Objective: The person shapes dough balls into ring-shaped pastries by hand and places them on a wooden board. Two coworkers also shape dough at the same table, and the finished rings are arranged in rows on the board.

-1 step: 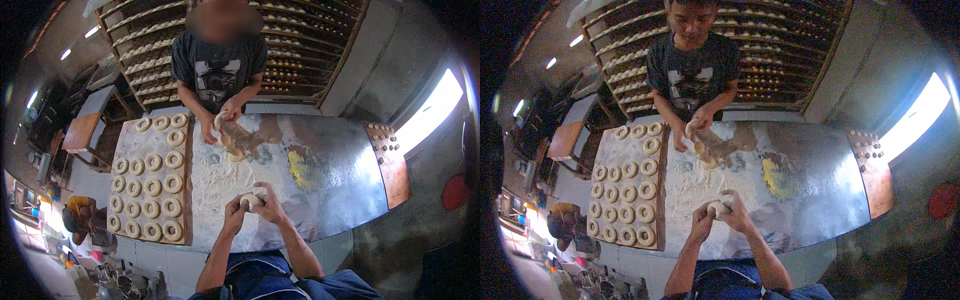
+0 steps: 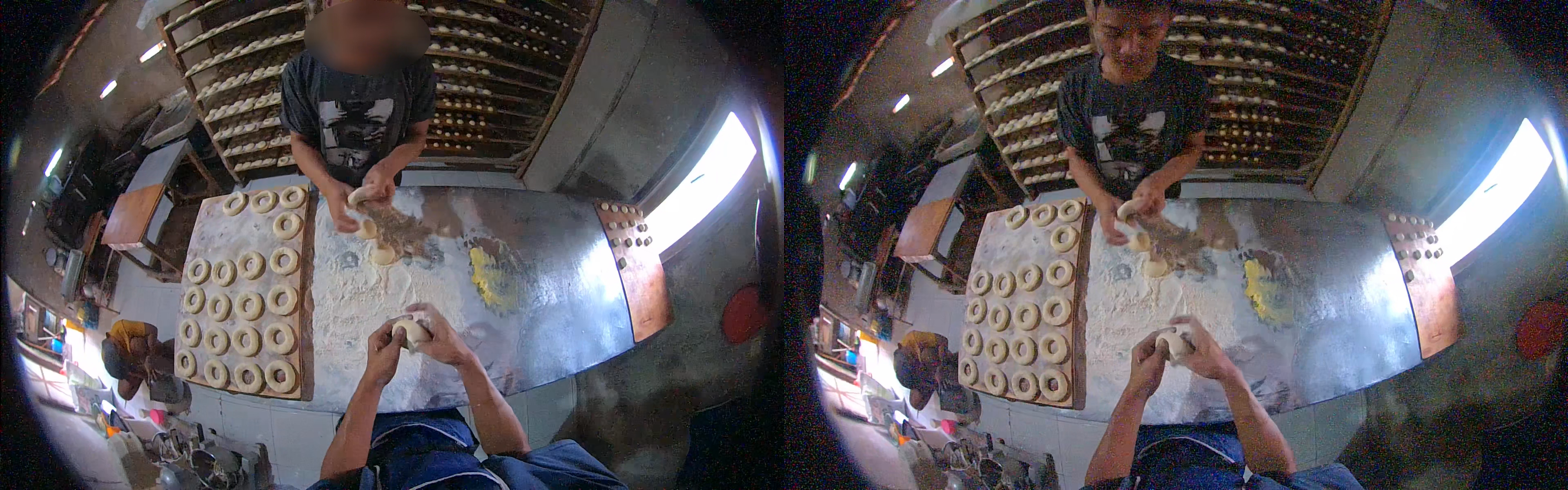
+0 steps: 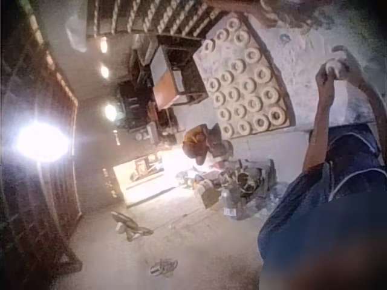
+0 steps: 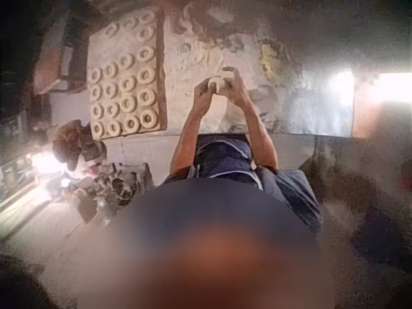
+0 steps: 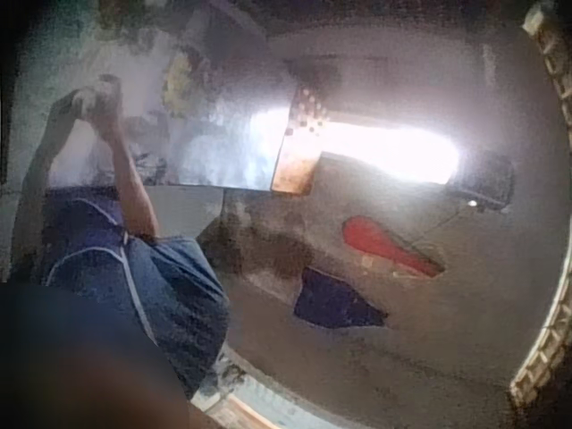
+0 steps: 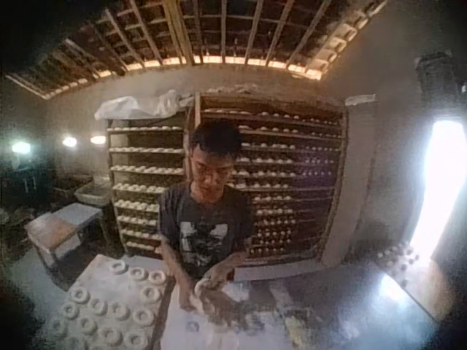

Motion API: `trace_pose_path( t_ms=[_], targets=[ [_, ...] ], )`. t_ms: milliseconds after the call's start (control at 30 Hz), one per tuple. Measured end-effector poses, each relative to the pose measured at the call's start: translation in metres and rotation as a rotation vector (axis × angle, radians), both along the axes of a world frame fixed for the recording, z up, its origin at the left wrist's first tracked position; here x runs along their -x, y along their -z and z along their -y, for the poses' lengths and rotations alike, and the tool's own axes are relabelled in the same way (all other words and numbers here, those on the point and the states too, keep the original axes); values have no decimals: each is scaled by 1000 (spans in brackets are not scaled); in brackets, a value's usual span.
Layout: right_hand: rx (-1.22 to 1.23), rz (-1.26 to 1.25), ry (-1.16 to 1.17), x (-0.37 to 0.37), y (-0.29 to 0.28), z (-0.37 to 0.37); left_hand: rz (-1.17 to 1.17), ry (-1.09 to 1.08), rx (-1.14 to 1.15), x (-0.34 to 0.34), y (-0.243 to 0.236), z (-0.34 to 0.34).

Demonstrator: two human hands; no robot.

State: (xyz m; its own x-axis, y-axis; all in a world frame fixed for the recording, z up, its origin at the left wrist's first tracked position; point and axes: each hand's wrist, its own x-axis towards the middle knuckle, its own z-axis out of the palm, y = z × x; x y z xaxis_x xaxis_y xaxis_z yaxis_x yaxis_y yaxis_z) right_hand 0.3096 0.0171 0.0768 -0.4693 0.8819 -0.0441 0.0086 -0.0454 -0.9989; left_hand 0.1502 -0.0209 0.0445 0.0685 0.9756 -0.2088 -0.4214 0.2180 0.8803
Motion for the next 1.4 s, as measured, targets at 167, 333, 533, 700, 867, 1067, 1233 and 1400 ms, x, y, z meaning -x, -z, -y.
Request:
trace_pose_path(
  t_ms=[167,333,533,700,867,1067,1233,1400],
  targets=[
    [437,-184,-16,-6,-12,-13,102,110,-161,1,8,5],
    [-338,446,310,1,99,-3,475,-232,-236,-11,68,-4],
    [384,65,533,14,150,-9,-949,-210,-315,-16,66,-14],
    [294,-17,319,63,51,12,-470,-274,-103,11,85,-8],
    [424,96,239,112,27,17,-810,-263,-265,58,74,-8],
    [58,369,243,153,67,4,-646,-301,-344,130,69,-20],
    [283,107,313,203,116,-17,72,-429,-99,172,33,-30],
    [-27,310,127,249,117,-46,-693,-514,-314,229,21,-52]
  ],
)
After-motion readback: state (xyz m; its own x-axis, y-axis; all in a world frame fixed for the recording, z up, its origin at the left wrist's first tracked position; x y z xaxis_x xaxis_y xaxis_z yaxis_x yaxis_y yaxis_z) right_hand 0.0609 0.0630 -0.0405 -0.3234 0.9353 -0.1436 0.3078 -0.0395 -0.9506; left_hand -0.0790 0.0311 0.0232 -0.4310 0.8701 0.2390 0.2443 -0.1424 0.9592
